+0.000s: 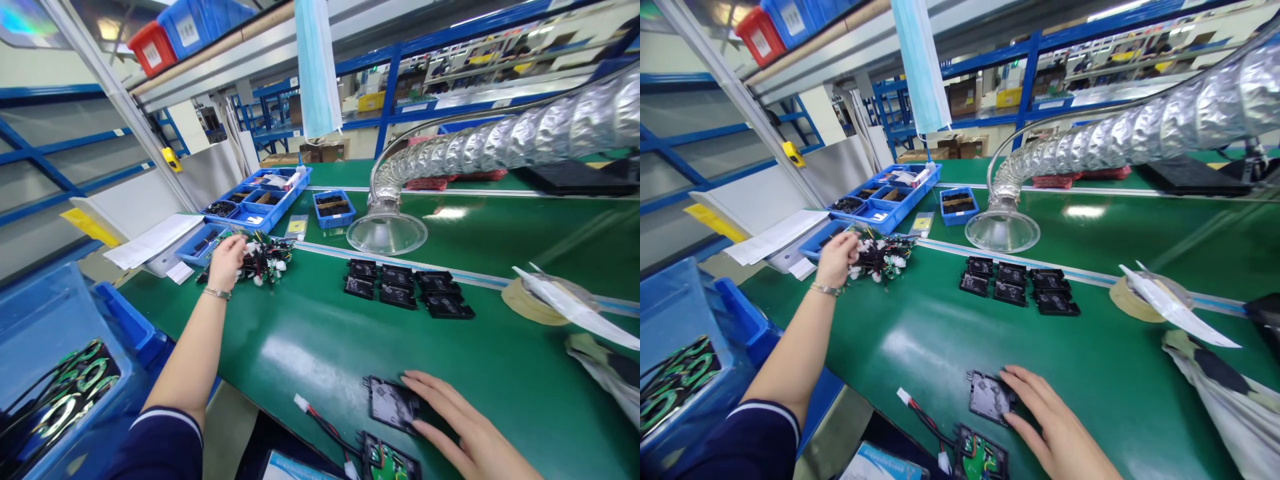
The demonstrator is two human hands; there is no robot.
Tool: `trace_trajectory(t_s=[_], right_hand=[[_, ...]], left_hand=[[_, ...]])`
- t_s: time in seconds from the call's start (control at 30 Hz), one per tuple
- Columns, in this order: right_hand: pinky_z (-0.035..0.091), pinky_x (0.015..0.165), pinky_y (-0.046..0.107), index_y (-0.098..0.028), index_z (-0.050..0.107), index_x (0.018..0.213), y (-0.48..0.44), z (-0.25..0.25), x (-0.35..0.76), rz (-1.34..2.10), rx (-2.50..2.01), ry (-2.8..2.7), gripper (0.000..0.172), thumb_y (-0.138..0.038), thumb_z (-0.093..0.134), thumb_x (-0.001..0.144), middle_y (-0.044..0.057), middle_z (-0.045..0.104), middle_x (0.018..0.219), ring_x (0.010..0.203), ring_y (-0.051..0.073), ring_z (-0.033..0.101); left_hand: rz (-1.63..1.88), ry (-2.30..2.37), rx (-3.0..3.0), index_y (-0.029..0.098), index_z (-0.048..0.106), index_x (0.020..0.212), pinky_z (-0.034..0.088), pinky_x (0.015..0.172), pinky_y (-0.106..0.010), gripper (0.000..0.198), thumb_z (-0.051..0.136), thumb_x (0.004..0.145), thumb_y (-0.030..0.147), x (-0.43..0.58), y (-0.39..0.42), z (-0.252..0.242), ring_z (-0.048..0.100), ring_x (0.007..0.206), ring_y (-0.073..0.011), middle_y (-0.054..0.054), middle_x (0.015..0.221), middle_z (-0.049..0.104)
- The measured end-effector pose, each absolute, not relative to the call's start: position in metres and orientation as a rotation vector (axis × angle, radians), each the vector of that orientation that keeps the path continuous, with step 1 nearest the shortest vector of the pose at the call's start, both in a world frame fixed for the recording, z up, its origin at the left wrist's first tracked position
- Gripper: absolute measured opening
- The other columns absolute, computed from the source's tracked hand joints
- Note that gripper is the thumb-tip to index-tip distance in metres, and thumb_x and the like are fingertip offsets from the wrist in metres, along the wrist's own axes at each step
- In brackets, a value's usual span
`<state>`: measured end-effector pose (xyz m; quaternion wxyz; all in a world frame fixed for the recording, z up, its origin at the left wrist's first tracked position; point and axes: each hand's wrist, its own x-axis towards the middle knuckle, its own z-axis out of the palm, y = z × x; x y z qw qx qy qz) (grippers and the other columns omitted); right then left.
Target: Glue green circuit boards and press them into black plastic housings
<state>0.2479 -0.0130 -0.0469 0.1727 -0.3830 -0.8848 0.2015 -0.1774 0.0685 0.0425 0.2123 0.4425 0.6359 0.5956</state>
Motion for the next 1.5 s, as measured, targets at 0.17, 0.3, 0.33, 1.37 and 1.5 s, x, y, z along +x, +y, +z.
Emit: trace_trajectory(t_s=[0.17, 0.3, 0.33, 1.37, 1.5], right_hand=[[0.047, 0.09, 0.035, -0.023, 0.053, 0.117, -0.013, -0.05, 0.248, 0.524, -1.079, -2.492, 0.04, -0.044, 0.042, 0.085, 0.008, 0.054, 0.119, 0.105, 0.022, 0.055], [0.047, 0.09, 0.034, -0.023, 0.053, 0.117, -0.008, -0.041, 0.244, 0.491, -1.038, -2.5, 0.039, -0.043, 0.043, 0.085, 0.008, 0.054, 0.12, 0.105, 0.022, 0.055], [0.047, 0.09, 0.034, -0.024, 0.052, 0.118, -0.006, -0.037, 0.243, 0.487, -1.032, -2.498, 0.04, -0.043, 0.043, 0.085, 0.008, 0.053, 0.121, 0.106, 0.022, 0.054], [0.033, 0.035, 0.015, -0.014, 0.046, 0.104, 0.02, -0.016, 0.128, 1.861, -1.16, -1.522, 0.031, -0.021, 0.054, 0.075, -0.008, 0.048, 0.051, 0.038, 0.006, 0.046], [0.027, 0.033, 0.016, -0.015, 0.048, 0.102, 0.026, -0.012, 0.121, 1.74, -1.163, -1.603, 0.028, -0.019, 0.054, 0.075, -0.009, 0.046, 0.051, 0.034, 0.005, 0.038]], left_hand=[[1.749, 1.528, 1.227, 0.015, 0.057, 0.076, 0.025, 0.034, -0.014, 0.026, 0.063, 0.066, 0.039, -0.171, 0.068, 0.054, 0.041, 0.043, -0.0059, 0.002, 0.058, 0.05], [1.728, 1.436, 1.264, 0.014, 0.058, 0.071, 0.027, 0.034, -0.014, 0.024, 0.065, 0.068, 0.036, -0.149, 0.07, 0.058, 0.041, 0.042, -0.006, 0.002, 0.053, 0.048], [1.741, 1.399, 1.281, 0.014, 0.058, 0.072, 0.03, 0.037, -0.015, 0.024, 0.064, 0.069, 0.037, -0.144, 0.069, 0.061, 0.043, 0.044, -0.0065, 0.002, 0.056, 0.051], [1.086, 1.486, 1.536, 0.017, 0.065, 0.085, 0.045, 0.079, -0.03, 0.03, 0.044, 0.085, 0.039, -0.041, -0.034, -0.034, 0.058, 0.088, -0.0209, -0.007, 0.091, 0.065], [1.19, 1.587, 1.708, 0.02, 0.065, 0.083, 0.046, 0.077, -0.03, 0.024, 0.043, 0.085, 0.03, -0.041, -0.035, -0.03, 0.06, 0.087, -0.0205, -0.007, 0.091, 0.066]])
